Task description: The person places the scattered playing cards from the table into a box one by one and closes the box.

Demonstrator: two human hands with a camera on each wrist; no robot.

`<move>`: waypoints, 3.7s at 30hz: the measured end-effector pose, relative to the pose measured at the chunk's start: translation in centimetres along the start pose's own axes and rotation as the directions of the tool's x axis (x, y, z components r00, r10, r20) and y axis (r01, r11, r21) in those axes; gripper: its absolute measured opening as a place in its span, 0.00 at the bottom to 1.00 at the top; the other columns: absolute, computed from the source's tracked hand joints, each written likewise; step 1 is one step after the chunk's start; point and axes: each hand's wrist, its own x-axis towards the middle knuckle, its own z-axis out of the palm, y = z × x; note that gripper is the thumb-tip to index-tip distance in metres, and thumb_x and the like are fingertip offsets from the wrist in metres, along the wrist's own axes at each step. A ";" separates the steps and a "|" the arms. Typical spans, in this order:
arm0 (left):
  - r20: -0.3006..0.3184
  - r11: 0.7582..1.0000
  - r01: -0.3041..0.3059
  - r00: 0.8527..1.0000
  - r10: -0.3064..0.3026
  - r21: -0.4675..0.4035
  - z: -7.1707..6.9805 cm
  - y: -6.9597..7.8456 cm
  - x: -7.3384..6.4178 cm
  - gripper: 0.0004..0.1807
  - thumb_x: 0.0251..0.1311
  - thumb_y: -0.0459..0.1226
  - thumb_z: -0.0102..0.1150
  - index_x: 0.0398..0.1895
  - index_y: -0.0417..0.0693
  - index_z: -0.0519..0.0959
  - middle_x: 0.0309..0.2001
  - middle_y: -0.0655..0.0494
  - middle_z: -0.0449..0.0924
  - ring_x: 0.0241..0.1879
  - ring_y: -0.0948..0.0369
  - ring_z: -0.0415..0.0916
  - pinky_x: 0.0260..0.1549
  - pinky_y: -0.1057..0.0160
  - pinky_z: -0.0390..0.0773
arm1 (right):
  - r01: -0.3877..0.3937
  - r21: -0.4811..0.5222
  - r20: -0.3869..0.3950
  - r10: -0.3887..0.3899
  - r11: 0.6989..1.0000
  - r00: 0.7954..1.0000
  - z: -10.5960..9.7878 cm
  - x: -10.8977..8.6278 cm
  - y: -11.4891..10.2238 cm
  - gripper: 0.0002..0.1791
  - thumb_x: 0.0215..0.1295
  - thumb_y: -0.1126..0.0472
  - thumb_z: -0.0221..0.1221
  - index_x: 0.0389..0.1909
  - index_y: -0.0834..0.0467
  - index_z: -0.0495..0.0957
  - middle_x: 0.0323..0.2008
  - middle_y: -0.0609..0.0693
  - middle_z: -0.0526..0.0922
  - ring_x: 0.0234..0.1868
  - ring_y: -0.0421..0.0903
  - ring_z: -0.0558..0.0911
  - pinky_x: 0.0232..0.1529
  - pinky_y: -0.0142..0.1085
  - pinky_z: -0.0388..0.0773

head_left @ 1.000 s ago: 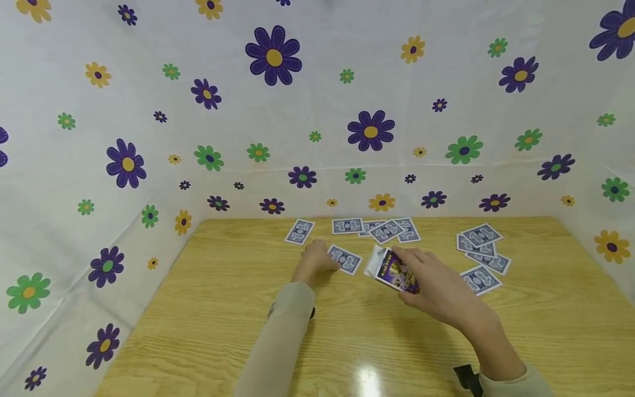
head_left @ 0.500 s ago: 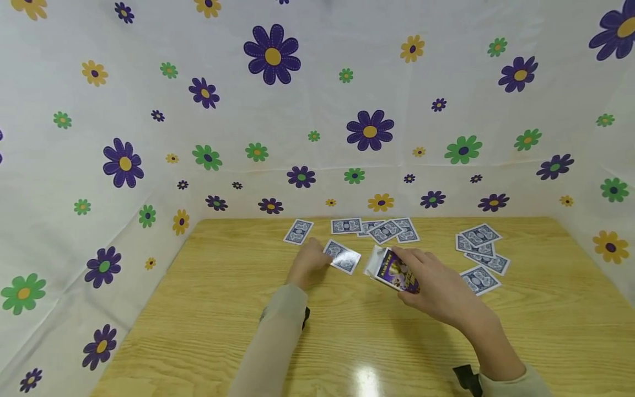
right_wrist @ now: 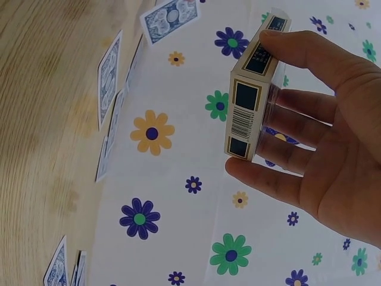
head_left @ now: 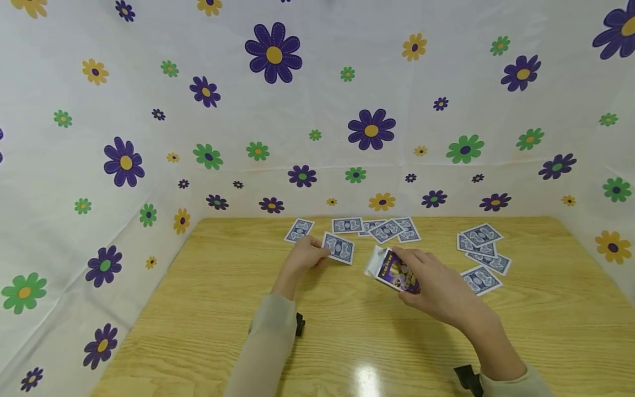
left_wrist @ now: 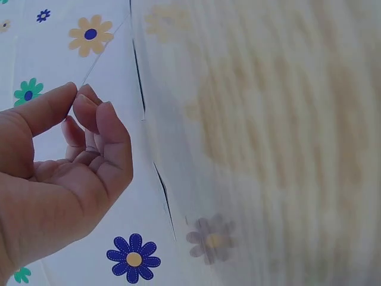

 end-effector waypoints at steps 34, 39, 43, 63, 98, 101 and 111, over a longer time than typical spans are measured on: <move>0.084 0.928 -0.228 0.961 0.263 -0.295 -1.1 2.8 -6.9 0.34 0.63 0.23 0.53 0.71 0.47 0.60 0.40 0.39 0.80 0.28 0.58 0.77 0.35 0.60 0.84 | -0.002 -0.017 -0.018 0.002 1.000 1.000 -0.3 -0.3 -0.1 0.45 0.53 0.57 0.73 0.72 0.58 0.64 0.63 0.60 0.74 0.57 0.58 0.78 0.48 0.50 0.81; 0.069 0.918 -0.239 0.959 0.273 -0.316 -1.3 3.2 -7.3 0.30 0.64 0.23 0.52 0.69 0.45 0.62 0.44 0.36 0.81 0.27 0.59 0.77 0.34 0.61 0.84 | -0.001 -0.017 -0.012 0.001 1.000 1.000 -0.2 -0.1 -0.1 0.45 0.53 0.57 0.73 0.72 0.58 0.64 0.63 0.60 0.74 0.58 0.59 0.77 0.48 0.50 0.81; 0.033 0.915 -0.264 0.957 0.287 -0.306 -1.4 3.3 -7.6 0.26 0.64 0.24 0.51 0.66 0.45 0.65 0.42 0.39 0.79 0.28 0.57 0.78 0.34 0.58 0.84 | -0.003 -0.020 -0.012 0.003 1.000 1.000 -0.1 -0.1 0.0 0.45 0.53 0.57 0.73 0.72 0.58 0.64 0.63 0.60 0.74 0.57 0.59 0.77 0.45 0.49 0.81; -0.011 0.887 -0.347 0.932 0.361 -0.305 -1.5 5.2 -9.5 0.23 0.63 0.25 0.57 0.62 0.38 0.73 0.37 0.42 0.73 0.30 0.55 0.81 0.27 0.63 0.83 | 0.000 -0.028 -0.016 0.000 1.000 1.000 -0.1 0.0 0.0 0.45 0.53 0.57 0.73 0.72 0.58 0.64 0.63 0.60 0.74 0.57 0.59 0.77 0.47 0.50 0.81; -0.020 0.874 -0.486 0.874 0.485 -0.021 0.5 6.1 -10.4 0.26 0.59 0.25 0.59 0.63 0.40 0.74 0.34 0.48 0.74 0.30 0.58 0.76 0.26 0.66 0.81 | 0.030 -0.009 0.005 -0.030 0.999 1.000 0.5 0.0 -0.4 0.44 0.55 0.57 0.72 0.71 0.59 0.64 0.62 0.59 0.75 0.58 0.58 0.77 0.52 0.52 0.79; -0.038 0.880 -0.474 0.880 0.473 -0.023 0.5 6.1 -10.5 0.24 0.59 0.25 0.60 0.61 0.37 0.71 0.35 0.47 0.75 0.31 0.58 0.77 0.26 0.65 0.81 | 0.030 -0.010 0.003 -0.030 0.999 1.000 0.5 0.1 -0.3 0.44 0.55 0.57 0.73 0.71 0.59 0.64 0.62 0.59 0.75 0.58 0.58 0.77 0.51 0.52 0.80; -0.079 0.894 -0.448 0.892 0.445 -0.024 0.7 6.0 -10.5 0.21 0.58 0.25 0.61 0.55 0.37 0.72 0.37 0.47 0.74 0.33 0.57 0.76 0.27 0.64 0.83 | 0.030 -0.015 0.002 -0.030 0.999 1.000 0.5 0.1 -0.3 0.44 0.54 0.58 0.73 0.71 0.61 0.65 0.62 0.60 0.75 0.57 0.58 0.78 0.49 0.51 0.80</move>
